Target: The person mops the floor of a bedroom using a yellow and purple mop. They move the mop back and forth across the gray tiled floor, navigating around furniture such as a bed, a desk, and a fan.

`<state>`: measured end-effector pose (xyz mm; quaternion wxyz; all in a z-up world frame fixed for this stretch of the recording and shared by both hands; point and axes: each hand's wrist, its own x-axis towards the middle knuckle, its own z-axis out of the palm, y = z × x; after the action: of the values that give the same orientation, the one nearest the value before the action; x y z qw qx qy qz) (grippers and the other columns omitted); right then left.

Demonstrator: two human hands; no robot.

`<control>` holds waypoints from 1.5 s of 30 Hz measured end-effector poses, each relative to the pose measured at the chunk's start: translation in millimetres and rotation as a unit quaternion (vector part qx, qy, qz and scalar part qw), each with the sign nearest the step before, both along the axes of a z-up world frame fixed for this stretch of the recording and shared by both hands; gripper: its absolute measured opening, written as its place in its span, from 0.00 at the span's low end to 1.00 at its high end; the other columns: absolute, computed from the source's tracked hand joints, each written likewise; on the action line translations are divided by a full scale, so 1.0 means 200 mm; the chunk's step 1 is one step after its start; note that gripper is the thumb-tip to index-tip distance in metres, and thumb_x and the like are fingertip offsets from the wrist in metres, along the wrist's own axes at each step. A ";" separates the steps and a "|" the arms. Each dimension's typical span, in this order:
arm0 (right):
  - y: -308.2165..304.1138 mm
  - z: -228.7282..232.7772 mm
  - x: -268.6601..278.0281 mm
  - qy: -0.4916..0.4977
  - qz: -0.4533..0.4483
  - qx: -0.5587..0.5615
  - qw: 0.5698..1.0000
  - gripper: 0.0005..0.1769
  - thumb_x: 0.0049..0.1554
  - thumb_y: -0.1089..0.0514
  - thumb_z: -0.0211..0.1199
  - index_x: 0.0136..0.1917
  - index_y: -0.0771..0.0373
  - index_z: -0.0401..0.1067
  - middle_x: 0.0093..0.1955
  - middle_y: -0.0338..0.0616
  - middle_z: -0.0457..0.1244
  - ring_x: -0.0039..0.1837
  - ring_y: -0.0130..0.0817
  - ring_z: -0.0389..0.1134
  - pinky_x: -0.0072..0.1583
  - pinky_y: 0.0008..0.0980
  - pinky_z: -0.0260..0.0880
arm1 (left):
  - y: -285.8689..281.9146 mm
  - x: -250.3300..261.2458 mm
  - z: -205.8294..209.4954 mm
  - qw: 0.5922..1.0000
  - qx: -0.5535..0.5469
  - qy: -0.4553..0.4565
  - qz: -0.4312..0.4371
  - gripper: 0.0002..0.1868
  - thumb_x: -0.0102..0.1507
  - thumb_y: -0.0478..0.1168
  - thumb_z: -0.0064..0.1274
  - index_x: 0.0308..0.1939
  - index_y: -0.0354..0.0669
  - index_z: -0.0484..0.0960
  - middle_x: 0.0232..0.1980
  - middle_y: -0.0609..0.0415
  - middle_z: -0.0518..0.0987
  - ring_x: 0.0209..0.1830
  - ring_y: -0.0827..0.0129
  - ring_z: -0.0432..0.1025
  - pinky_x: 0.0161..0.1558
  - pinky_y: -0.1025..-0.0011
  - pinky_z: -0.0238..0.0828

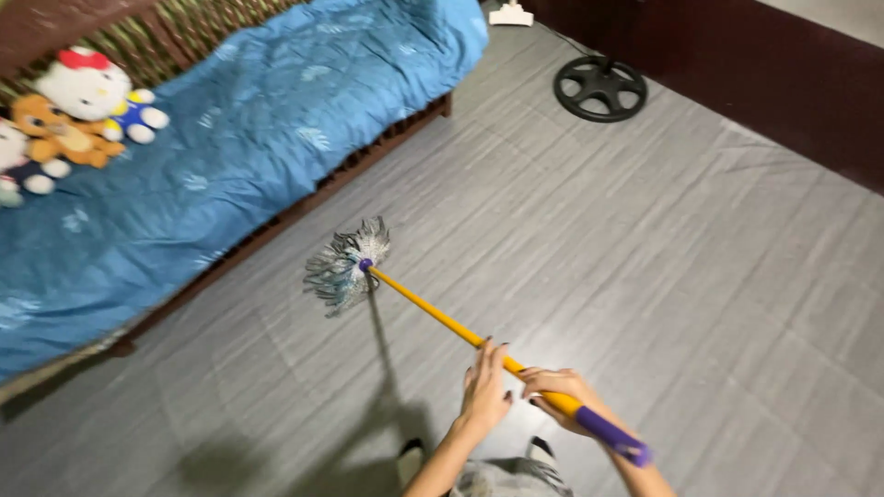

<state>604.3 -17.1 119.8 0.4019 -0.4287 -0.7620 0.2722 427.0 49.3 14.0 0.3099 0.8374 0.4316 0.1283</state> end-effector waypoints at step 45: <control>1.44 -0.15 2.05 0.193 0.063 -0.080 0.976 0.15 0.63 0.50 0.62 0.41 0.62 0.69 0.45 0.44 0.64 0.51 0.38 0.66 0.60 0.38 0.67 | 1.65 2.16 -0.45 0.981 0.088 0.131 0.110 0.16 0.64 0.38 0.43 0.53 0.58 0.79 0.70 0.54 0.71 0.67 0.49 0.63 0.58 0.50 0.65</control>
<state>1015.2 270.5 90.5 0.4879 -0.3495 -0.6711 0.4351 859.5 380.3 -75.5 0.1596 0.8187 0.5446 0.0882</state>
